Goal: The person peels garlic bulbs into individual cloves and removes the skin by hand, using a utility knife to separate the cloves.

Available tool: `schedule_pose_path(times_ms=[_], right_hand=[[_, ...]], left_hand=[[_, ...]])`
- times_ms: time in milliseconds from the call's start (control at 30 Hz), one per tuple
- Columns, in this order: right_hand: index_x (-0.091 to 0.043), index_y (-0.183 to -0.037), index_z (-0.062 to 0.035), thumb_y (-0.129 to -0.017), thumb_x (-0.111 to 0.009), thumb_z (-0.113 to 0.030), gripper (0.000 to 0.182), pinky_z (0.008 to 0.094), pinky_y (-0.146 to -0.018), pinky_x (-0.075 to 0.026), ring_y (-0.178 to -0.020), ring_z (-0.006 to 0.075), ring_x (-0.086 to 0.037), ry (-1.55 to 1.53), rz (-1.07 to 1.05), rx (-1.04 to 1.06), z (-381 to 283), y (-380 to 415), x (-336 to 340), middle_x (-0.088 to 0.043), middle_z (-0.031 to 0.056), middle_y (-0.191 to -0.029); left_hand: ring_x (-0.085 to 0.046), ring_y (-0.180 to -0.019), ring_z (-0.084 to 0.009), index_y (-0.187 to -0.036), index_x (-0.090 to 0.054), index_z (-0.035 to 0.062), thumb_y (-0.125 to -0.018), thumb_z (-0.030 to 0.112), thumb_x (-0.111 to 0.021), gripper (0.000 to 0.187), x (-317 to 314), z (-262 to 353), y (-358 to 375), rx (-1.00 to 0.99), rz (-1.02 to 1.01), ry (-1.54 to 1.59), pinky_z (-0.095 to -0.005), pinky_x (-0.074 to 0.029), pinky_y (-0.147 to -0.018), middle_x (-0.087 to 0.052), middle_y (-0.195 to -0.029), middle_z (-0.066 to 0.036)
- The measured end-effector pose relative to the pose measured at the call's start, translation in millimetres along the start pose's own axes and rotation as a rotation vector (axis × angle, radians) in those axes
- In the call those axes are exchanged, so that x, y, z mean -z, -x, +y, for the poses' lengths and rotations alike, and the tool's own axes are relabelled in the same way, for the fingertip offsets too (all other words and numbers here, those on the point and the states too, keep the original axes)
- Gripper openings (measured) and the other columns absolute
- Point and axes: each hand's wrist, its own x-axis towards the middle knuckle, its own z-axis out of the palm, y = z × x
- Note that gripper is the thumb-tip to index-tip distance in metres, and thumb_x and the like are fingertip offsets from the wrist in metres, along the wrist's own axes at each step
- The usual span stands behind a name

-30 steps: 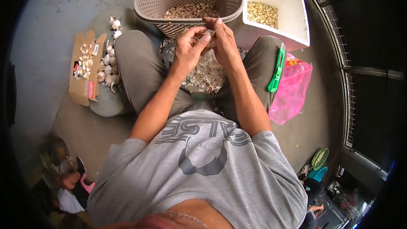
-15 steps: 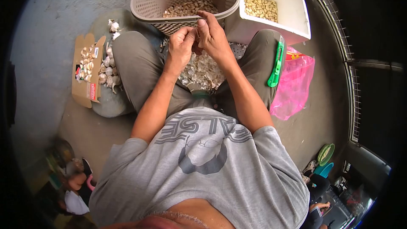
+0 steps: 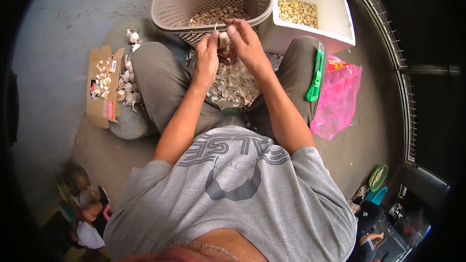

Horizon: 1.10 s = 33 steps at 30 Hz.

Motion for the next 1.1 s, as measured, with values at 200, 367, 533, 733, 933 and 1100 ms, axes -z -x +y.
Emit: schedule_pose_path(times_ms=[200,367,533,733,933,1100], right_hand=[[-0.064,-0.116,0.0048,-0.101,-0.069,-0.017,0.027,0.029,-0.071,-0.054,-0.079,0.01,-0.063,0.241,-0.061,0.214,-4,5,-8,-0.072,0.0086,-0.091],[-0.068,-0.112,0.0035,-0.1,-0.068,-0.016,0.023,0.0292,-0.072,-0.052,-0.081,0.0117,-0.063,0.232,-0.039,0.128,-2,0,-1,-0.071,0.0082,-0.09],[-0.069,-0.115,0.0034,-0.097,-0.07,-0.014,0.025,0.0348,-0.075,-0.054,-0.082,0.0234,-0.067,0.515,-0.058,0.418,-17,6,-9,-0.069,0.014,-0.096],[-0.069,-0.116,0.0033,-0.095,-0.069,-0.007,0.023,0.0372,-0.081,-0.054,-0.091,0.0275,-0.068,0.374,-0.087,0.318,-2,-4,3,-0.069,0.0155,-0.099],[-0.067,-0.105,0.005,-0.095,-0.067,-0.005,0.014,0.04,-0.08,-0.054,-0.092,0.0294,-0.07,0.632,-0.039,0.345,-15,4,-7,-0.069,0.0184,-0.102],[-0.063,-0.098,0.0053,-0.1,-0.064,-0.008,0.013,0.0386,-0.06,-0.053,-0.064,0.0242,-0.066,0.502,-0.003,0.297,-6,6,-11,-0.064,0.0137,-0.073]], left_hand=[[-0.064,-0.062,-0.0114,-0.1,-0.058,0.005,-0.106,0.048,-0.056,0.043,-1,4,1,-0.131,0.095,0.125,-0.0263,-0.055,-0.05,-0.065,-0.085,-0.004],[-0.058,-0.064,-0.0066,-0.103,-0.059,0.0101,-0.108,0.046,-0.053,0.037,7,4,4,-0.006,-0.023,0.261,-0.0224,-0.049,-0.052,-0.062,-0.083,0.001],[-0.058,-0.069,-0.0066,-0.106,-0.06,0.0093,-0.111,0.044,-0.047,0.037,8,6,4,-0.006,-0.087,0.315,-0.0228,-0.049,-0.058,-0.061,-0.083,0.002],[-0.06,-0.074,-0.0084,-0.102,-0.061,0.0092,-0.107,0.031,-0.059,0.022,10,10,4,0.066,-0.027,0.392,-0.0255,-0.051,-0.06,-0.061,-0.085,0.001],[-0.053,-0.067,-0.0062,-0.101,-0.056,0.0095,-0.106,0.032,-0.061,0.024,2,5,4,-0.04,-0.001,0.232,-0.0239,-0.046,-0.056,-0.058,-0.083,0.002],[-0.055,-0.064,-0.008,-0.104,-0.055,0.0089,-0.107,0.029,-0.058,0.02,1,-7,4,-0.005,0.02,0.289,-0.0255,-0.047,-0.052,-0.061,-0.085,0.0]])
